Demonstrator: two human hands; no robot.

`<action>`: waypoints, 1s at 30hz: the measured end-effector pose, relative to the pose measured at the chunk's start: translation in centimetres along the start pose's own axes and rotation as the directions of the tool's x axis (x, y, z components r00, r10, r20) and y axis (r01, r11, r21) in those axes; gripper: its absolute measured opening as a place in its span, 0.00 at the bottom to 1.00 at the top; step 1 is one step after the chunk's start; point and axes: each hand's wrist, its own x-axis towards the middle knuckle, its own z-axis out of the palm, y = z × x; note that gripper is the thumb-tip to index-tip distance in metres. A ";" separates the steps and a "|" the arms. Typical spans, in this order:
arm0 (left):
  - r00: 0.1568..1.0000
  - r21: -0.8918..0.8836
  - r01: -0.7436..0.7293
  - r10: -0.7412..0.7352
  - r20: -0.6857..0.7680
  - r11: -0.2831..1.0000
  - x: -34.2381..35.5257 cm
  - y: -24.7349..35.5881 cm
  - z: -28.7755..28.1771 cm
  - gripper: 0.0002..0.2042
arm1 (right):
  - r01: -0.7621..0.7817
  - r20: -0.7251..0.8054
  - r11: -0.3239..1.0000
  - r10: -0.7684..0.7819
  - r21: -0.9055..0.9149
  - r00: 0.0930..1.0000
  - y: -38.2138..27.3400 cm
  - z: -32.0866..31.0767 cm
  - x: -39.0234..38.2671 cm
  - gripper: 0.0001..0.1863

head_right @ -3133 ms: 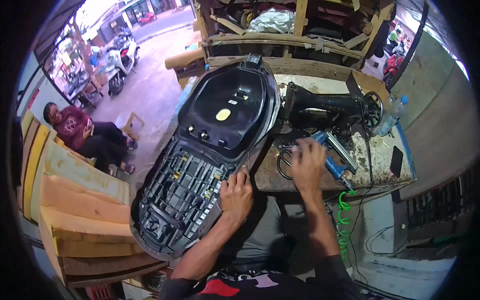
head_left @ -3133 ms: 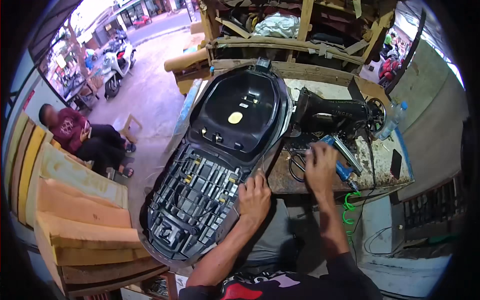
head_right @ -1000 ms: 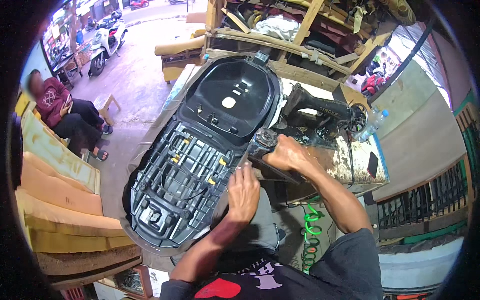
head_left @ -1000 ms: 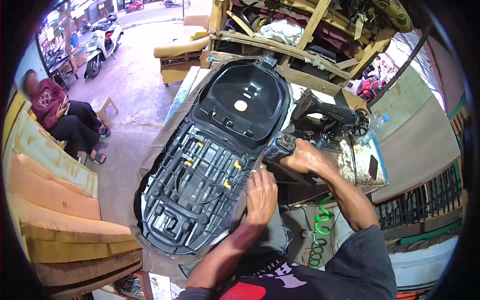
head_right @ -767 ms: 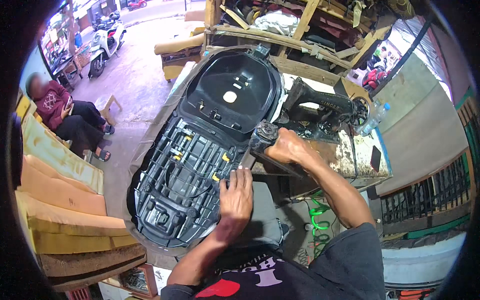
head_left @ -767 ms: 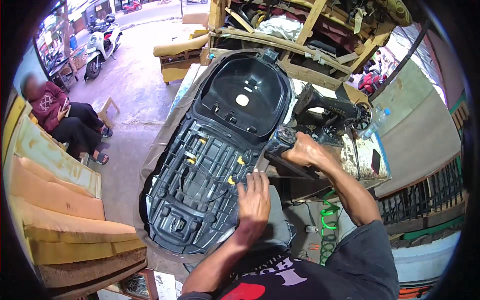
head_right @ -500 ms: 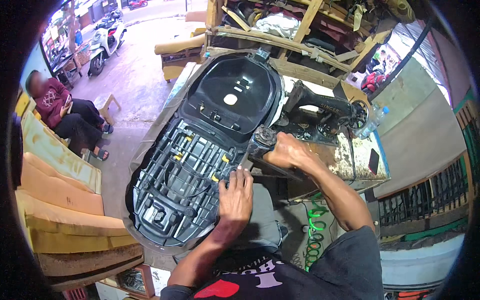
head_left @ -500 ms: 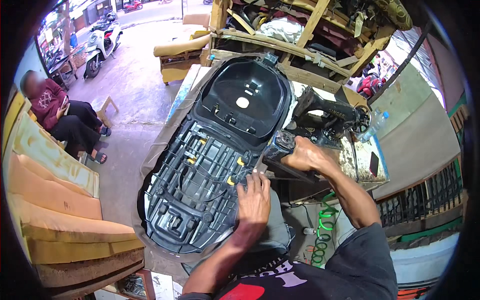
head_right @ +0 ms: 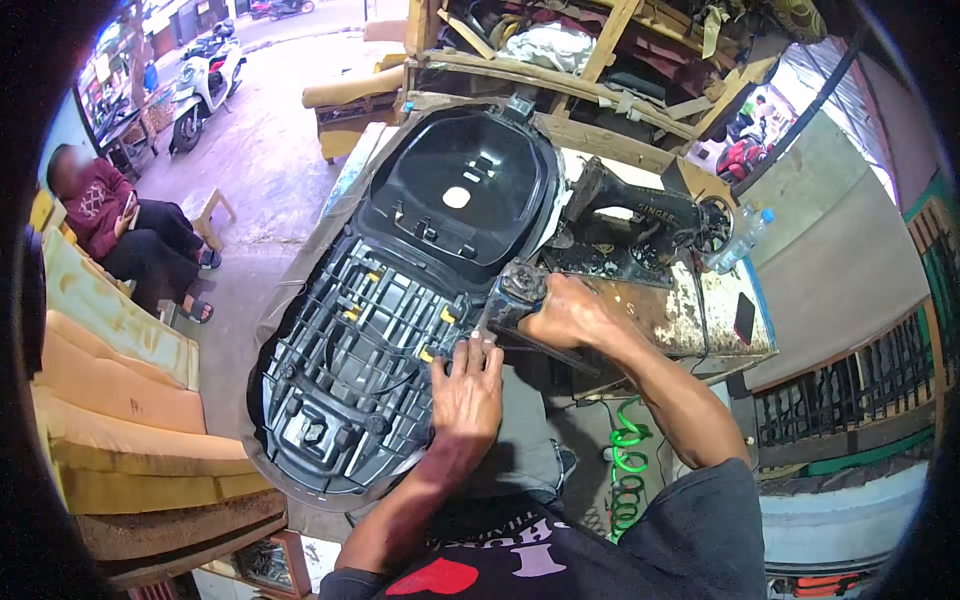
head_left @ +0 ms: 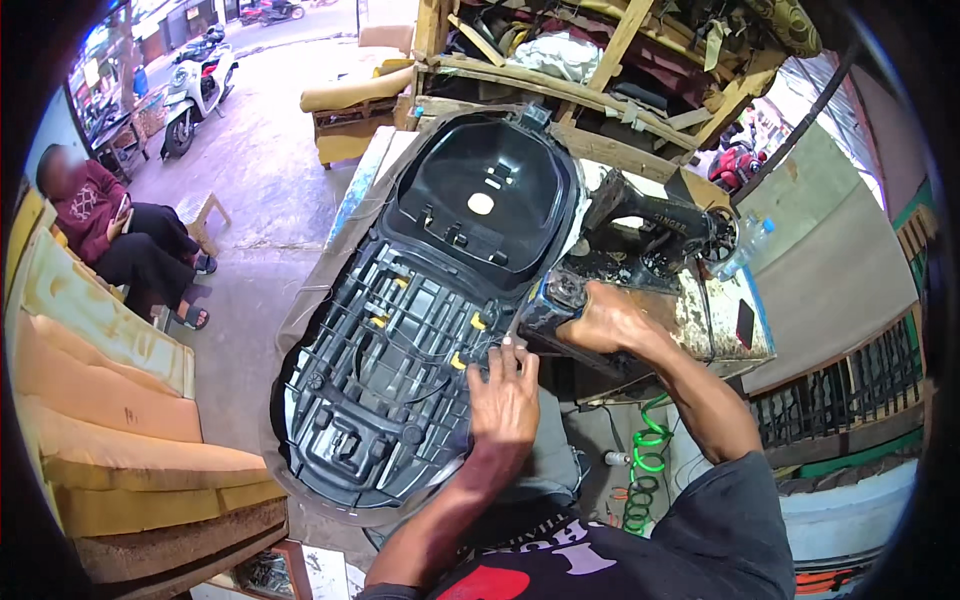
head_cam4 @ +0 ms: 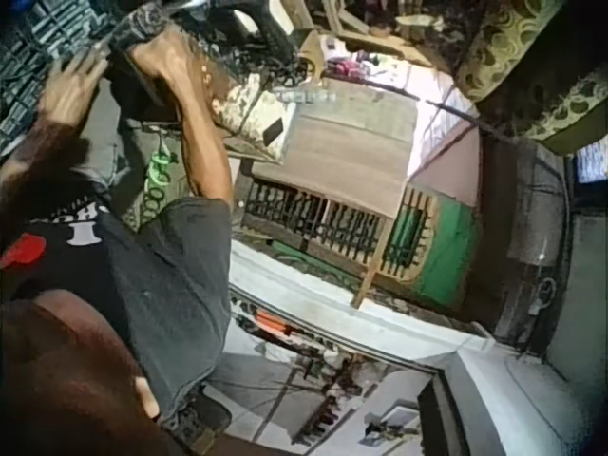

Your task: The person uses a pneumatic staple gun to attach a brown fabric cover to the underside of a black motorcycle seat shell. They systematically staple the edges of the fabric to the plastic frame, occasionally flipping the seat to check the fit and alignment of the cover.

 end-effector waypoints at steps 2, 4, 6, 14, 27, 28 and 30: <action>1.000 -0.045 0.002 -0.003 -0.023 0.999 0.2 -0.1 0.2 0.16 | 0.083 -0.120 0.997 -0.081 0.007 0.989 -0.1 0.7 -0.4 0.24; 0.999 -0.067 0.001 -0.005 -0.046 0.998 0.1 -0.5 0.5 0.17 | 0.059 -0.124 0.998 -0.056 0.023 0.991 -2.3 -0.4 -1.8 0.24; 0.997 -0.070 0.002 -0.007 -0.074 0.998 -0.1 -0.7 0.8 0.18 | 0.088 -0.117 0.994 -0.081 0.060 0.990 -2.4 -0.8 -2.1 0.25; 0.998 -0.052 -0.017 0.014 -0.057 0.999 -0.2 -0.6 -0.6 0.19 | 0.105 0.060 0.994 -0.107 0.039 0.992 -1.3 -0.9 -1.7 0.24; 0.990 -0.143 0.000 -0.021 -0.143 0.990 -0.6 -0.6 0.8 0.19 | 0.145 -0.003 0.989 -0.145 -0.007 0.989 -3.9 0.4 -1.5 0.25; 0.986 -0.112 -0.025 0.005 -0.168 0.993 -0.6 -1.0 0.4 0.18 | 0.157 0.014 0.987 -0.157 -0.028 0.988 -4.1 0.2 -1.5 0.26; 0.979 -0.043 -0.054 0.044 -0.197 0.998 -0.9 -1.5 -1.3 0.18 | 0.066 0.009 0.998 -0.066 0.014 0.998 -3.3 -0.6 -3.2 0.27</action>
